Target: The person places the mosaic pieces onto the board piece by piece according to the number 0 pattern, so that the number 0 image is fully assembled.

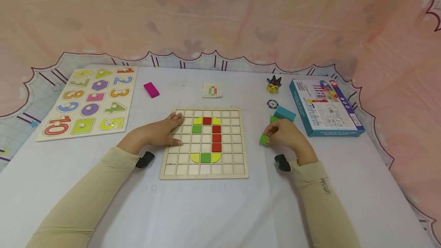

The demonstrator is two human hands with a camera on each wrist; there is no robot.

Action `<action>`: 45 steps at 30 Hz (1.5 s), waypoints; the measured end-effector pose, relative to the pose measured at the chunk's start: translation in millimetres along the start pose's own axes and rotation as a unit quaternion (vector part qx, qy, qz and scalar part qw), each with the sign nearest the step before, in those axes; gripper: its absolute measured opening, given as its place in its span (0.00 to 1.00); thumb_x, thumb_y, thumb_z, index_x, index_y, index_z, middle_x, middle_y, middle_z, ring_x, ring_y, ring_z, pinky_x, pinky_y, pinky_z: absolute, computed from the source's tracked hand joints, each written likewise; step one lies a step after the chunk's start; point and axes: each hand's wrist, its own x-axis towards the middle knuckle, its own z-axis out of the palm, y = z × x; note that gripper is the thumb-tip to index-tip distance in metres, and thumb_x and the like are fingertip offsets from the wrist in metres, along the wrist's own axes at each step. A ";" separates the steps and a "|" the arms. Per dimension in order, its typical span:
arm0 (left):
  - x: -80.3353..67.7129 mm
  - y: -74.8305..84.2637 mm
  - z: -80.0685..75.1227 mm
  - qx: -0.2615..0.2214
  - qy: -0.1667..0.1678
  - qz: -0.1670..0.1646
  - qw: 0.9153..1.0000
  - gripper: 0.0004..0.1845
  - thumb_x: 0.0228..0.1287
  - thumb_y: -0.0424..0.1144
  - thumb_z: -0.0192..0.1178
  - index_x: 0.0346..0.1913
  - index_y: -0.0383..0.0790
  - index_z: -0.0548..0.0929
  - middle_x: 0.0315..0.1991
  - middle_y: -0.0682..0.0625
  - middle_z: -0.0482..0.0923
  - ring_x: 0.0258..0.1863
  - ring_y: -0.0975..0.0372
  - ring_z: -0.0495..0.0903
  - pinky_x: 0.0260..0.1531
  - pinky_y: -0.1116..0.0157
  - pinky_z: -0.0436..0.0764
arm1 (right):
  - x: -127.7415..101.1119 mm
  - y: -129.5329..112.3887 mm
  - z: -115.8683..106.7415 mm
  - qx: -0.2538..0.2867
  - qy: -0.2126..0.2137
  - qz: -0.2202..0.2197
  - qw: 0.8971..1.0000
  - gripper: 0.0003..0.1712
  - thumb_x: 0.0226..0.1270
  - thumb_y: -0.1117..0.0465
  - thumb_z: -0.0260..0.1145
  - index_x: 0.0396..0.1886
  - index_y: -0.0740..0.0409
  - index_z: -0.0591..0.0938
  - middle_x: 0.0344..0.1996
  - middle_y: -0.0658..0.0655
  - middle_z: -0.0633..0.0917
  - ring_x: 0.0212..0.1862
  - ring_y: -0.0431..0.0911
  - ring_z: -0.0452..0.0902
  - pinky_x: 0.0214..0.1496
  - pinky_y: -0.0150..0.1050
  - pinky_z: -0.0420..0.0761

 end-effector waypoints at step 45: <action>1.6 -0.2 1.6 0.010 0.006 -0.013 1.000 0.48 0.58 0.53 0.61 0.72 0.36 0.45 0.74 0.43 0.36 0.72 0.50 0.31 0.70 0.51 0.45 | 79.8 -132.5 105.3 0.006 -0.128 -0.076 0.989 0.09 0.49 0.71 0.70 0.32 0.59 0.84 0.29 0.52 0.82 0.34 0.42 0.74 0.37 0.30 0.75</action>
